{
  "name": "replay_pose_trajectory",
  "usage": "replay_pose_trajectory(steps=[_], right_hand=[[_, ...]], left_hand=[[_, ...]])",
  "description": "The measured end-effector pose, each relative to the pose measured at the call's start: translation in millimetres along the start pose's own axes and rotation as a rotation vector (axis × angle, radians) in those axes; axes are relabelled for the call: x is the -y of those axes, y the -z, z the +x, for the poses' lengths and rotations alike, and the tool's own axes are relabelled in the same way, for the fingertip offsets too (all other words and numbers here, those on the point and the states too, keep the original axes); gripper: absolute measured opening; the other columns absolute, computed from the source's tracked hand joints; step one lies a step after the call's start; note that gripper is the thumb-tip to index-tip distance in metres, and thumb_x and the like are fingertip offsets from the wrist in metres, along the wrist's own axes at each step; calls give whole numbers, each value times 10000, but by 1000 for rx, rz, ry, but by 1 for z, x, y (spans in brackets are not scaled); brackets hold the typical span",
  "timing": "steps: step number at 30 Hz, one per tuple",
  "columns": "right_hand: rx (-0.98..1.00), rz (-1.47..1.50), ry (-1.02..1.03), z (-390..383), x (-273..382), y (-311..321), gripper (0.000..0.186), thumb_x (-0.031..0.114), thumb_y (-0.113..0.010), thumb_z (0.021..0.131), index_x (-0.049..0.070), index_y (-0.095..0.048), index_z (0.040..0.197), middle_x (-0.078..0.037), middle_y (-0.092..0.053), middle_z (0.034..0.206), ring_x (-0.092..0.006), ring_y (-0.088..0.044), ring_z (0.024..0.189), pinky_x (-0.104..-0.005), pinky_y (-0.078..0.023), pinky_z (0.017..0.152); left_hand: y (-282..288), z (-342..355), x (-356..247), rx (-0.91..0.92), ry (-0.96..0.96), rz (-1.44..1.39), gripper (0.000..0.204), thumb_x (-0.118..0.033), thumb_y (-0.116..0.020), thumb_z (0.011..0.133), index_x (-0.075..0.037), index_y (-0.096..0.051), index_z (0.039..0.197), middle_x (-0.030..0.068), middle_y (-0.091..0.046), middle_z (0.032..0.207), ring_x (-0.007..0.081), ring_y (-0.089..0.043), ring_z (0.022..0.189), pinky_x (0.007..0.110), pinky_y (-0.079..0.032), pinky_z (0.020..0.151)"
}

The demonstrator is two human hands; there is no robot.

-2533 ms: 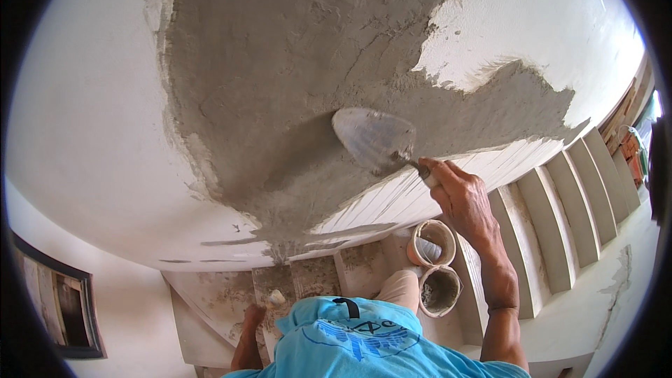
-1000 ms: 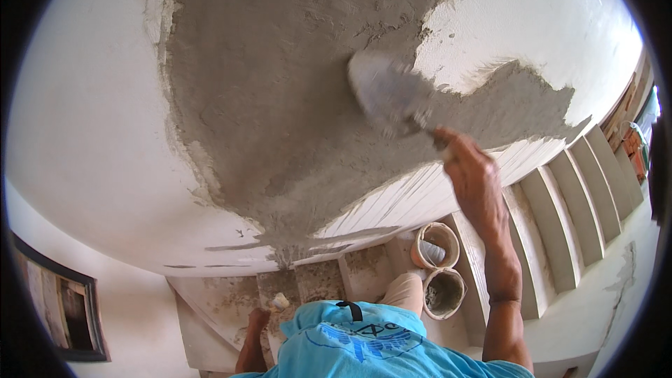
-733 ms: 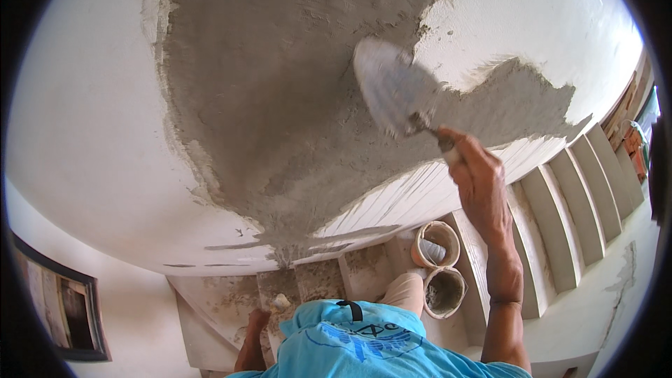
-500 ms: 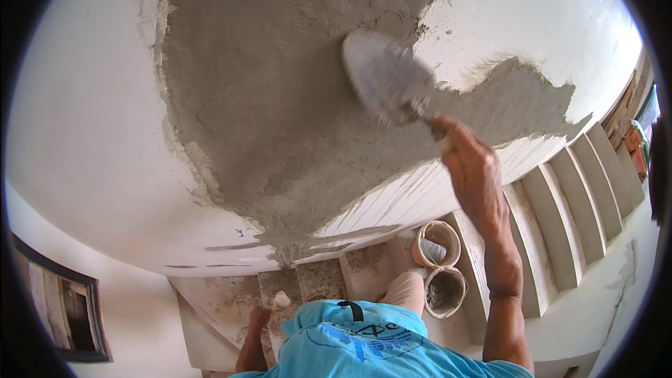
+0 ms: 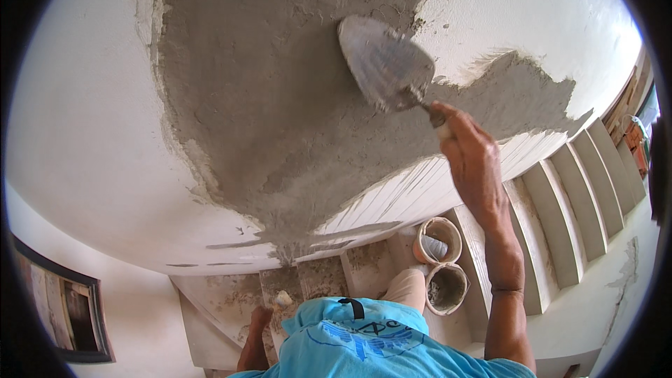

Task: The person applies plaster to a curved ceiling using a trowel and a brush. They repeatedly scoop plaster from buckets placed on the spiral staircase and spread it onto the ceiling surface, smoothing it with the trowel.

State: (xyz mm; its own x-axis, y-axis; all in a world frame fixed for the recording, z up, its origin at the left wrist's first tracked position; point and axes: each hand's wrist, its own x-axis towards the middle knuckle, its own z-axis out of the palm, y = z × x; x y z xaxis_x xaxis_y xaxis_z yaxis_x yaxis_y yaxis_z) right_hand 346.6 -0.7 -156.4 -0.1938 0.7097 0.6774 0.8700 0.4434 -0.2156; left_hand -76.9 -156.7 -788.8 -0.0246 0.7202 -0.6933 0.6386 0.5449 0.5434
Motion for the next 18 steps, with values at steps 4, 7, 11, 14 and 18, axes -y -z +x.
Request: replay_pose_trajectory(steps=[4, 7, 11, 14, 18], right_hand=[[322, -60, -45, -39, 0, -17, 373, 55, -631, 886, 51, -608, 1258, -143, -703, 997, -328, -711, 751, -432, -581, 661], [409, -49, -48, -57, 1, -19, 408, 37, -641, 850, 53, -607, 1256, -136, -689, 949, -318, -700, 726, -421, -582, 652], [239, 19, -121, -66, -6, -15, 447, -11, -613, 808, 31, -614, 1253, -162, -665, 935, -339, -679, 749, -427, -561, 670], [126, -27, -146, -64, -11, -15, 474, -28, -601, 796, 10, -606, 1268, -185, -655, 939, -344, -660, 769, -423, -540, 689], [39, -15, -156, -63, -21, -20, 481, -32, -583, 809, 9, -601, 1287, -195, -655, 958, -334, -664, 764, -401, -535, 692]], left_hand=[[1, -11, -13, -38, 131, -132, 452, -333, -657, 860, 109, -668, 768, 279, -673, 722, 395, -711, 651, 478, -584, 621], [-8, 6, 22, -66, 53, 72, 469, -357, -653, 861, 106, -679, 792, 297, -677, 757, 405, -715, 703, 494, -572, 704], [-17, 15, 39, -12, -44, 100, 483, -378, -641, 866, 100, -690, 820, 325, -675, 809, 430, -706, 821, 504, -548, 785], [-11, 15, 35, 38, -50, 148, 483, -382, -636, 869, 94, -691, 815, 329, -674, 820, 441, -696, 867, 504, -545, 788], [-14, 32, 45, -58, -86, 102, 483, -386, -640, 869, 91, -697, 813, 322, -678, 822, 446, -694, 867, 500, -548, 784]])
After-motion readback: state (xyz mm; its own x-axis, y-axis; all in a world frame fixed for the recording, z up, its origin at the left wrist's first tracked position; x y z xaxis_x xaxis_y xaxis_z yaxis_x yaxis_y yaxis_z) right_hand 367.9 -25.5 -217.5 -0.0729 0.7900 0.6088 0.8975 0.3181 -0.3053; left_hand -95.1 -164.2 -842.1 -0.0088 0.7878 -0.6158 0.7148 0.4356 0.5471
